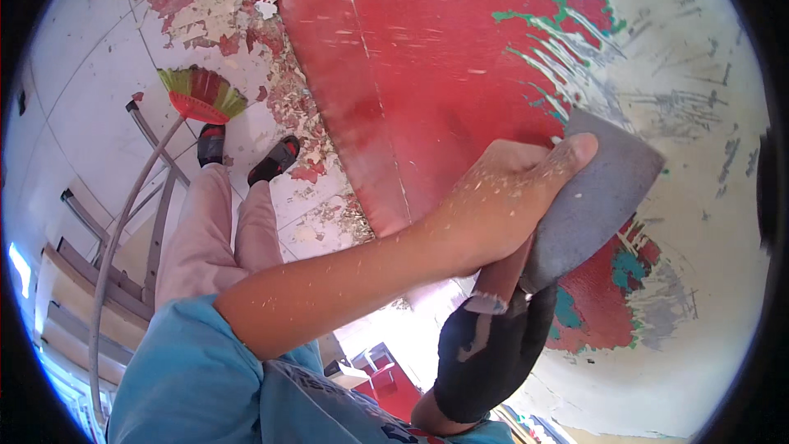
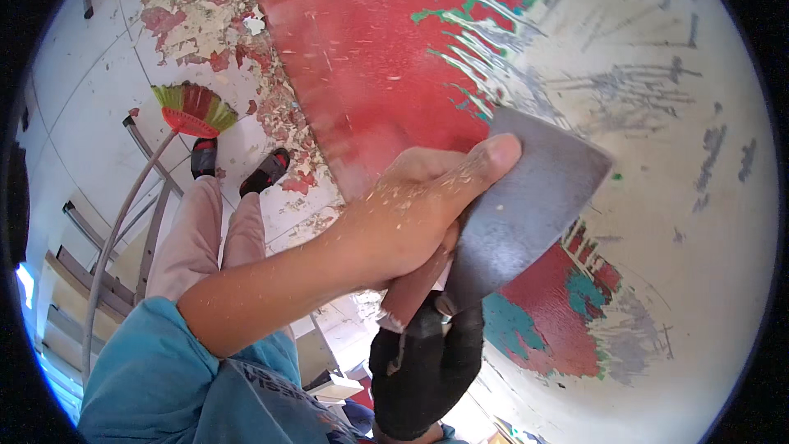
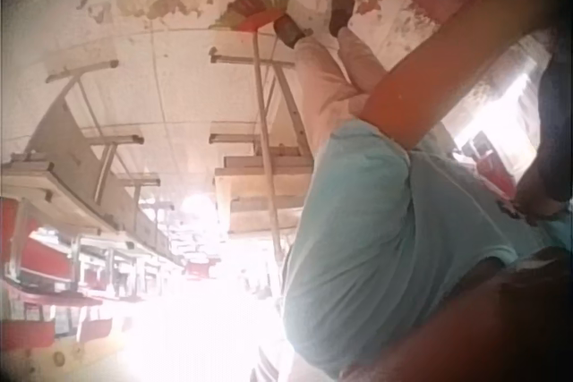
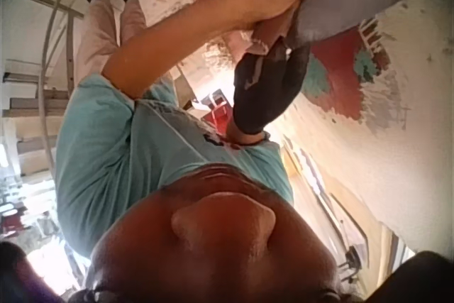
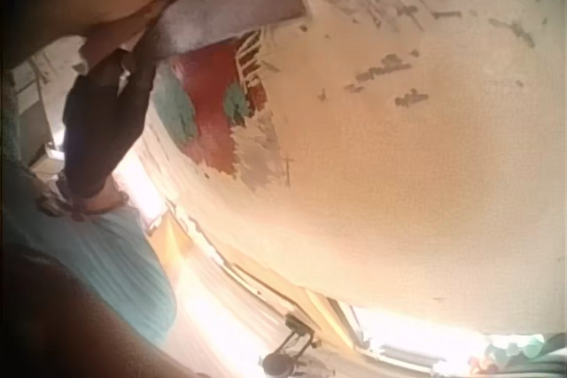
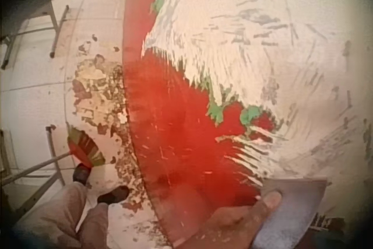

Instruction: The person scrapes peeling paint from a wall using a putty knife.

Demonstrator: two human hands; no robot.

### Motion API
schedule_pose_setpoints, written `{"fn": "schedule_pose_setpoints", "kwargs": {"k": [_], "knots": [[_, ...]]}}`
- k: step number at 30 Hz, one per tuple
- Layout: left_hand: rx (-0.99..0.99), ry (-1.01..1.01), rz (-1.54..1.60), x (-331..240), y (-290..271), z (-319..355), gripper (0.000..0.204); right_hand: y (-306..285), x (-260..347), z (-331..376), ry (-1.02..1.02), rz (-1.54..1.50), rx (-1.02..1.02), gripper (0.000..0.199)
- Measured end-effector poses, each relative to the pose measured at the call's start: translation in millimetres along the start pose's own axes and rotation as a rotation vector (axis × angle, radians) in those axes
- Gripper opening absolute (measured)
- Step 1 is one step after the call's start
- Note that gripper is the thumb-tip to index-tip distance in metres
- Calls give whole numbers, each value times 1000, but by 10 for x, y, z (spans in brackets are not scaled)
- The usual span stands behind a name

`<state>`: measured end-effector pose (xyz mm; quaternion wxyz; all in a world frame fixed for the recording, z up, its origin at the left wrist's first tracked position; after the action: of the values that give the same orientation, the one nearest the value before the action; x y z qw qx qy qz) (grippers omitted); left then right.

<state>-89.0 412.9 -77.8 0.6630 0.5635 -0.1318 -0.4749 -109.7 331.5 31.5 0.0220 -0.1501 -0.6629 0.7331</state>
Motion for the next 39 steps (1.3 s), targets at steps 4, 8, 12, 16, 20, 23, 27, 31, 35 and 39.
{"fn": "schedule_pose_setpoints", "kwargs": {"k": [4, 8, 12, 16, 20, 23, 27, 31, 35, 39], "knots": [[10, -57, -63, 126, -4, 22, 58, 173, -317, 146, 583, -560, -61, 31], [39, -76, -136, 80, -13, 22, 60, 14, 19, -33, -138, 194, -16, 22], [-41, -40, -26, 76, -124, -65, 68, 59, -120, -4, 97, -167, -36, 26], [-50, 106, -173, -82, -119, -54, 67, 26, 26, -32, -90, 95, -2, 29], [-16, -57, 4, -2, -108, 12, 62, 125, -187, 83, 124, -232, -30, 31], [71, -186, 4, 188, 42, 199, 55, 241, -374, 313, 583, -739, -43, 27], [58, -177, -46, 281, 83, 156, 53, -6, -118, 247, -24, 7, 15, 23], [46, -215, 149, 349, 172, 237, 54, -1, -146, 171, -50, 14, 46, 26], [7, -132, 47, 197, 96, 151, 53, -32, -132, 119, -85, 25, 67, 30], [-32, -97, 107, 303, 92, 119, 57, 33, -184, 225, -81, -16, 21, 27]]}}
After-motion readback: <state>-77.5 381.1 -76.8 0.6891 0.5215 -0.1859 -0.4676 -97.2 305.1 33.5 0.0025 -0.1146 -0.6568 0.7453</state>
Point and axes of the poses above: each hand's wrist, its own z-axis away from the middle knuckle, its own y-axis out of the palm, x = y × z, the point moved 8 cm from there along -z, towards the middle knuckle
